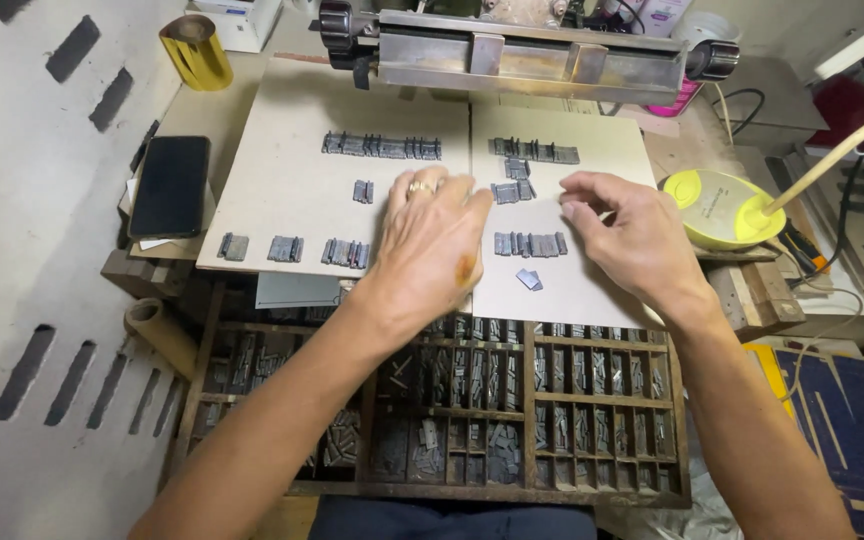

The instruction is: Selecting and arranging small metal stamps from a storage tray onto a layout board for a printing or stamping process.

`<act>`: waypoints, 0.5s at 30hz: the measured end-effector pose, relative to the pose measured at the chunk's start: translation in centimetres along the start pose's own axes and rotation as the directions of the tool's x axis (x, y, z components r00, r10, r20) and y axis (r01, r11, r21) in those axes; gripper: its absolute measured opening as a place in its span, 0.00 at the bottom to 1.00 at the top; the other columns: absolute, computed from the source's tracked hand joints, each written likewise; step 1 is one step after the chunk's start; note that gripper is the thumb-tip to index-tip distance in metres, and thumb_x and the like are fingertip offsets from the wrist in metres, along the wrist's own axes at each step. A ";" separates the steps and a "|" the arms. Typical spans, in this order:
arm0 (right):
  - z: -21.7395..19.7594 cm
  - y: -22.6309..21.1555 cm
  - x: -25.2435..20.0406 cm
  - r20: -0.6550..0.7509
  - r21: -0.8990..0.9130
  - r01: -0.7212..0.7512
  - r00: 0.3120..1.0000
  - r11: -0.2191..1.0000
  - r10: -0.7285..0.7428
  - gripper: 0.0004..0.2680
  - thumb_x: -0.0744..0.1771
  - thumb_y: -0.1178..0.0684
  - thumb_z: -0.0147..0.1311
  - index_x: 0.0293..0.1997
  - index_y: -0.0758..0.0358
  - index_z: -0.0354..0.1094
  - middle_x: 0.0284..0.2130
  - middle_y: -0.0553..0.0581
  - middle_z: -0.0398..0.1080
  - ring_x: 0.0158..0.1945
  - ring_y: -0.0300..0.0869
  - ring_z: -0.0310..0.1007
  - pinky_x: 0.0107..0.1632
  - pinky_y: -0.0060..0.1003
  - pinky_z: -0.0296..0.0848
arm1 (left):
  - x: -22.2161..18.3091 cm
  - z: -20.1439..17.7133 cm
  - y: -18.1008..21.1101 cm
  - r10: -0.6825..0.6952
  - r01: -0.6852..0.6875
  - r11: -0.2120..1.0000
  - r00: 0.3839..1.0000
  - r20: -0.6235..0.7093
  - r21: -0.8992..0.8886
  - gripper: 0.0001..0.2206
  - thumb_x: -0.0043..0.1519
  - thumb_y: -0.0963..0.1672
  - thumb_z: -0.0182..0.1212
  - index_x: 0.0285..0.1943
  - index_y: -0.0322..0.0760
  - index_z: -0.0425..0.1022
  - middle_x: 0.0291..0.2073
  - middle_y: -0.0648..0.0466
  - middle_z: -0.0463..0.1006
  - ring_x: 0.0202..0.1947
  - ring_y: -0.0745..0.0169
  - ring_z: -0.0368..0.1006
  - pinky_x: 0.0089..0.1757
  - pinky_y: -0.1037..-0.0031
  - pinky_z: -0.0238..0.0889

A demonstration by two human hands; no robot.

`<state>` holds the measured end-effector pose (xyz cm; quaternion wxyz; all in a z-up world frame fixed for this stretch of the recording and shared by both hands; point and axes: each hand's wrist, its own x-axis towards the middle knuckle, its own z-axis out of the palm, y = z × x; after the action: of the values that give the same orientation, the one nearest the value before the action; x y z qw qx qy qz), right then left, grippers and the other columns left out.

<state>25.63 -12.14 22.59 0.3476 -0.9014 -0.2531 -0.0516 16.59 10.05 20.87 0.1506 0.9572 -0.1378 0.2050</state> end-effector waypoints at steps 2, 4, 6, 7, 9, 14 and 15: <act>0.2 0.2 0.8 0.021 -0.005 0.000 1.000 1.000 0.000 0.11 0.67 0.58 0.55 0.55 0.53 0.76 0.41 0.55 0.79 0.44 0.43 0.78 0.43 0.40 0.75 | 0.9 0.6 -0.1 -0.040 0.040 0.999 0.999 0.011 0.003 0.13 0.57 0.35 0.55 0.50 0.30 0.79 0.44 0.36 0.79 0.60 0.32 0.68 0.61 0.35 0.49; 0.5 0.1 1.3 0.045 -0.009 0.001 0.999 1.000 0.000 0.13 0.67 0.58 0.54 0.57 0.52 0.75 0.43 0.54 0.79 0.45 0.43 0.78 0.43 0.40 0.76 | 1.5 0.9 0.0 -0.083 0.083 0.997 0.996 0.023 0.007 0.13 0.56 0.35 0.57 0.48 0.28 0.81 0.48 0.33 0.77 0.63 0.28 0.64 0.61 0.33 0.47; 0.6 -0.5 1.4 0.067 0.000 0.006 0.998 1.000 -0.006 0.13 0.67 0.59 0.54 0.58 0.54 0.74 0.44 0.53 0.79 0.45 0.44 0.78 0.45 0.40 0.77 | 1.9 1.0 0.2 -0.107 0.110 0.993 0.992 0.068 -0.052 0.15 0.55 0.35 0.58 0.50 0.28 0.81 0.53 0.32 0.75 0.66 0.24 0.60 0.62 0.29 0.41; 0.7 -0.6 1.5 0.069 0.004 0.005 0.998 1.000 -0.006 0.13 0.67 0.59 0.54 0.58 0.54 0.74 0.44 0.53 0.79 0.45 0.44 0.78 0.45 0.40 0.77 | 1.9 0.8 0.3 -0.109 0.112 0.992 0.992 0.071 -0.050 0.15 0.55 0.35 0.58 0.50 0.28 0.81 0.53 0.32 0.75 0.66 0.24 0.60 0.62 0.29 0.41; 0.8 -0.8 1.5 0.095 0.054 0.037 0.995 0.998 -0.042 0.13 0.67 0.60 0.54 0.58 0.57 0.74 0.44 0.54 0.79 0.47 0.46 0.78 0.46 0.43 0.76 | 2.0 0.5 0.7 -0.157 0.167 0.980 0.983 0.094 -0.109 0.16 0.55 0.34 0.56 0.52 0.29 0.81 0.56 0.31 0.72 0.68 0.21 0.55 0.62 0.26 0.36; 0.7 -1.4 1.2 0.095 0.088 0.017 0.995 0.996 -0.026 0.12 0.67 0.60 0.53 0.57 0.57 0.74 0.42 0.54 0.80 0.49 0.46 0.78 0.47 0.43 0.76 | 2.3 0.3 0.9 -0.226 0.253 0.948 0.962 0.154 -0.192 0.22 0.54 0.34 0.53 0.57 0.31 0.79 0.63 0.32 0.66 0.71 0.18 0.46 0.62 0.24 0.29; 0.7 -1.6 1.1 0.088 0.095 0.016 0.996 0.995 -0.024 0.12 0.67 0.61 0.53 0.56 0.58 0.75 0.42 0.54 0.80 0.49 0.46 0.78 0.47 0.43 0.76 | 2.4 0.3 0.9 -0.247 0.286 0.934 0.950 0.190 -0.215 0.23 0.54 0.34 0.51 0.59 0.31 0.79 0.66 0.32 0.63 0.72 0.15 0.43 0.63 0.24 0.26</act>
<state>25.75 -10.26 23.31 0.3778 -0.8827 -0.2795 -0.0030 18.53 8.60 21.87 0.2799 0.9552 -0.0418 0.0869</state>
